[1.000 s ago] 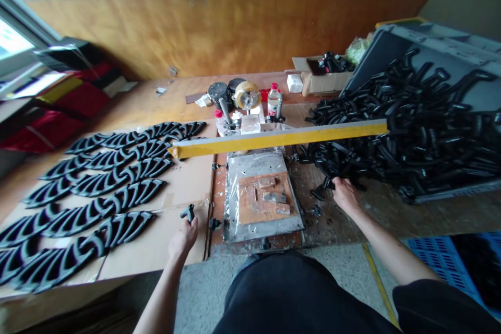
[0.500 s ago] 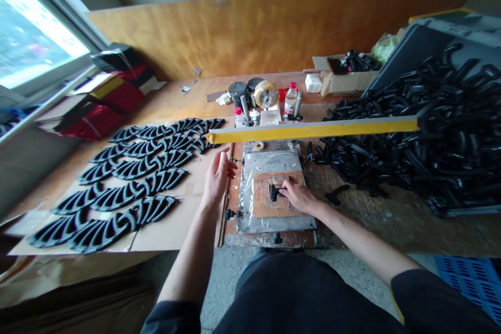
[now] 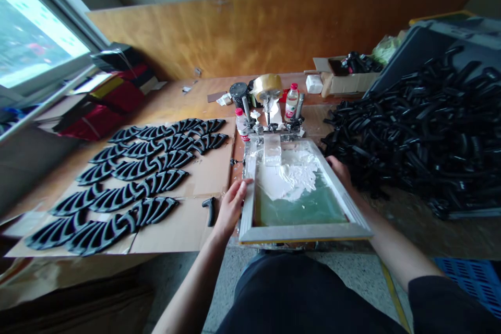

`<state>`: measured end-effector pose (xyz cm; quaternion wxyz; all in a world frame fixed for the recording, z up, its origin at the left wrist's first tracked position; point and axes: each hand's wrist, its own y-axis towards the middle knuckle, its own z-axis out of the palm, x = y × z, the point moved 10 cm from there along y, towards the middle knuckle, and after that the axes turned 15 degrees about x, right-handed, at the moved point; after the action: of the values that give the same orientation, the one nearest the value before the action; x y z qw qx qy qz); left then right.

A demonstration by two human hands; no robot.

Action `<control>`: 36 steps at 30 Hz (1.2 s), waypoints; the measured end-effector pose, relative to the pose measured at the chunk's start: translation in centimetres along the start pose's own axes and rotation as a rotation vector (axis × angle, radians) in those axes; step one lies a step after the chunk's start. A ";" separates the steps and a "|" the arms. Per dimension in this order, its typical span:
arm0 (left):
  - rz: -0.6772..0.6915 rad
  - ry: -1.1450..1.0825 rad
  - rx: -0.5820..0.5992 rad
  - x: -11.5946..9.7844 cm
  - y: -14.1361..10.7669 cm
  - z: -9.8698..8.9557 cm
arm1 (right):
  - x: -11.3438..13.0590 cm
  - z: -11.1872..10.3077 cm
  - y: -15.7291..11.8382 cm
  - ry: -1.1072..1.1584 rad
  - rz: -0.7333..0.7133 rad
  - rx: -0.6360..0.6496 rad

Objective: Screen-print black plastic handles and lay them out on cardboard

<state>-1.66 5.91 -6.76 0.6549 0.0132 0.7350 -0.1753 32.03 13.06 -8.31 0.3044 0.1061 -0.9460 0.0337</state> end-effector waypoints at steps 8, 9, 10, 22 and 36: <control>-0.180 0.134 0.006 9.7 1.8 1.5 | 15.2 2.0 6.1 -0.410 -0.293 -0.015; -0.180 0.144 0.002 10.0 2.0 1.4 | 16.2 3.6 6.5 -0.445 -0.301 0.057; -0.179 0.151 -0.001 10.1 2.1 1.4 | 16.6 5.1 6.6 -0.461 -0.297 0.131; -0.194 0.183 -0.025 10.8 2.0 0.9 | 16.3 9.4 -4.7 -0.550 -0.772 0.530; -0.206 0.187 0.022 10.3 2.0 0.9 | 15.8 7.9 -2.4 -0.394 -0.616 0.311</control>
<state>-1.73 5.31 -17.27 0.5620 -0.0390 0.7883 -0.2476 15.56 6.91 -5.52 0.0933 0.4343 -0.8937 0.0625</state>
